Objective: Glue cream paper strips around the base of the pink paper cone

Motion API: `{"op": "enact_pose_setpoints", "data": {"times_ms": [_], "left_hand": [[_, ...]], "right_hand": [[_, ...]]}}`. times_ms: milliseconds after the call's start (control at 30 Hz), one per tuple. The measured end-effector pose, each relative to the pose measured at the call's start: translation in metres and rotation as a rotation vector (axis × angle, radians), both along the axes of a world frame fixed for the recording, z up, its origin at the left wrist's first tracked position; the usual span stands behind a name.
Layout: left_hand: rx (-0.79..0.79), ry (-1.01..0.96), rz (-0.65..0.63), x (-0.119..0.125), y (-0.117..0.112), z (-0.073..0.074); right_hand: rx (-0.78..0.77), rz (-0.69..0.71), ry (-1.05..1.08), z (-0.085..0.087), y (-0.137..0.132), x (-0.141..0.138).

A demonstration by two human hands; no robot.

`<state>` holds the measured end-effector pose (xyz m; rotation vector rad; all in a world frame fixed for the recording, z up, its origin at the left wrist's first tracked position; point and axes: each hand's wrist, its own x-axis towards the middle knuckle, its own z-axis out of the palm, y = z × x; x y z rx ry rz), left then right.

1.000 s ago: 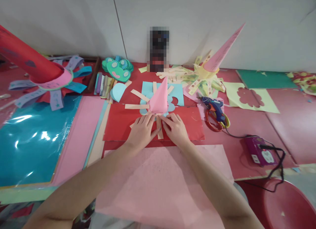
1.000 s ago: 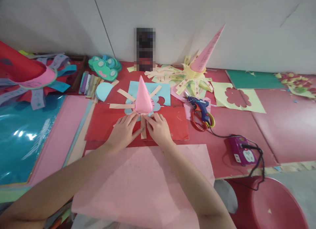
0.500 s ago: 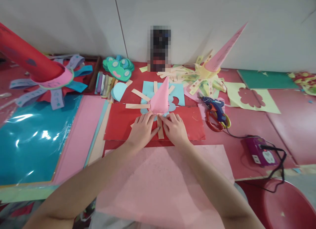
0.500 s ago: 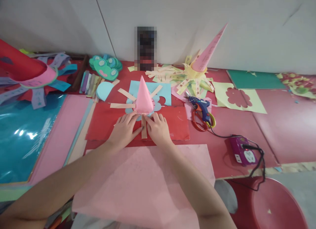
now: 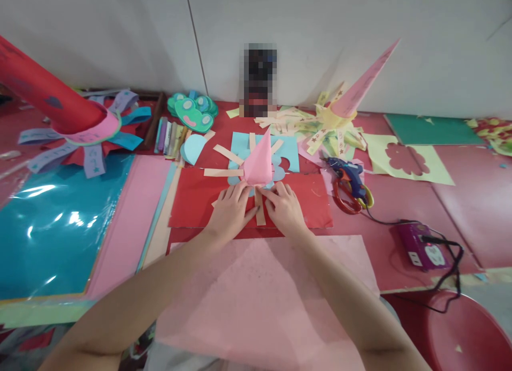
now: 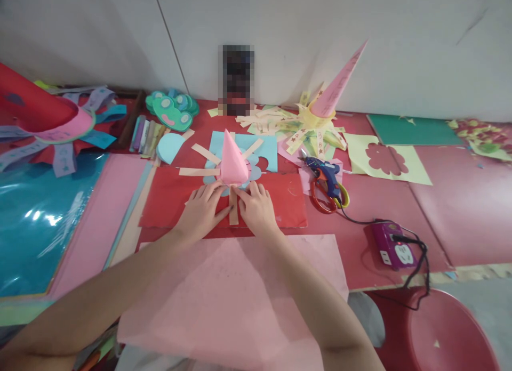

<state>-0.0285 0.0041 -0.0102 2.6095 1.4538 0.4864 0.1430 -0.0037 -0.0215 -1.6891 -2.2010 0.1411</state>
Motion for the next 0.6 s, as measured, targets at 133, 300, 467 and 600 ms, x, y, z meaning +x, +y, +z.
{"op": "enact_pose_setpoints", "data": {"times_ms": [133, 300, 467, 600], "left_hand": [[-0.006, 0.007, 0.001, 0.0002, 0.0002, 0.0], [-0.007, 0.006, 0.004, 0.0, -0.0002, 0.0006], [0.011, 0.009, 0.006, 0.0003, -0.0003, 0.0006], [0.007, 0.014, -0.005, -0.0003, 0.0001, -0.0003]], "right_hand": [[-0.011, -0.001, 0.007, -0.0002, 0.0006, 0.0001], [0.007, -0.001, 0.027, -0.002, 0.001, -0.0001], [0.021, -0.006, 0.016, -0.0023, 0.0005, -0.0003], [0.007, 0.001, -0.028, -0.0004, -0.0006, -0.0012]]}}
